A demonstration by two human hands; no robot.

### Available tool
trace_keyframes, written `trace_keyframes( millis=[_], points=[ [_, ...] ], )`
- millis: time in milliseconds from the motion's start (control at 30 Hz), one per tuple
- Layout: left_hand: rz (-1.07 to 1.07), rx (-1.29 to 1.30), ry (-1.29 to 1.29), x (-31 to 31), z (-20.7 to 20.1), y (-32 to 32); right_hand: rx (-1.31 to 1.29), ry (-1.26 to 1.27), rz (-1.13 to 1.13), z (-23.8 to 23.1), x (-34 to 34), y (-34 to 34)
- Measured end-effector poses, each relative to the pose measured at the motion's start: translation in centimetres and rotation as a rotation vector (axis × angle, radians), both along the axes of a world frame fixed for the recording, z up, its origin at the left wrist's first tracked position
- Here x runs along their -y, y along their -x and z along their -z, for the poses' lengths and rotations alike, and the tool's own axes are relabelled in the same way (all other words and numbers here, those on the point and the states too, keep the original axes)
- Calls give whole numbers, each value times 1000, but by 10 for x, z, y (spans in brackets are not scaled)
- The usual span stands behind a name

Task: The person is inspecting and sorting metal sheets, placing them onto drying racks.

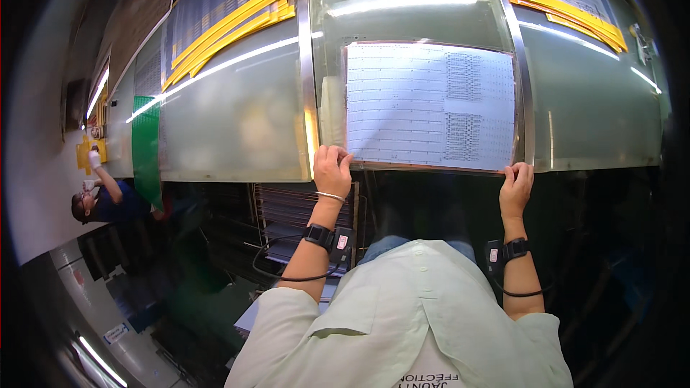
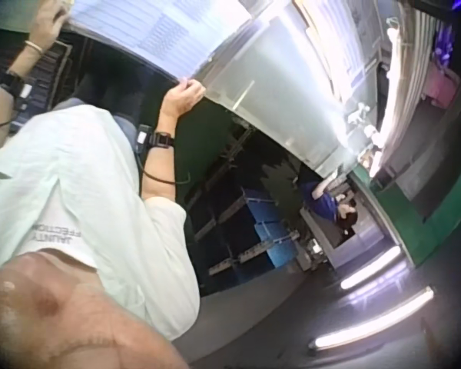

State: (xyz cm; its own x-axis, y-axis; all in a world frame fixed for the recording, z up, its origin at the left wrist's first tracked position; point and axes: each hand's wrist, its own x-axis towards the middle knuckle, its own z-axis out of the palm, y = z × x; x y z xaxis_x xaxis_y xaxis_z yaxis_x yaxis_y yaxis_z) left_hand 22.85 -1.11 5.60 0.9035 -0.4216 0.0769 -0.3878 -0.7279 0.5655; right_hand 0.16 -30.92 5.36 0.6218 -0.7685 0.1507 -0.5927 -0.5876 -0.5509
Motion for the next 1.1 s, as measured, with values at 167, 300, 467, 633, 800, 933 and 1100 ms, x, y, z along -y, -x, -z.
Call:
trace_keyframes(
  millis=[167,300,467,633,800,933,1100],
  points=[
    [3,123,-29,3,2,0,-7,-9,4,1,0,-1],
    [11,104,-104,11,0,3,-49,49,42,-8,2,0],
    [102,285,-232,3,-13,3,-285,309,-183,-27,14,-44],
    [253,227,-305,8,-3,3,-255,508,-222,-2,100,-117],
    [274,231,-336,7,-10,-1,-263,560,-243,5,120,-145],
    [301,217,-351,16,-18,-7,-348,697,-420,-2,132,-152],
    [283,321,-299,82,-7,-72,-365,754,-623,-4,143,-160]
  ],
)
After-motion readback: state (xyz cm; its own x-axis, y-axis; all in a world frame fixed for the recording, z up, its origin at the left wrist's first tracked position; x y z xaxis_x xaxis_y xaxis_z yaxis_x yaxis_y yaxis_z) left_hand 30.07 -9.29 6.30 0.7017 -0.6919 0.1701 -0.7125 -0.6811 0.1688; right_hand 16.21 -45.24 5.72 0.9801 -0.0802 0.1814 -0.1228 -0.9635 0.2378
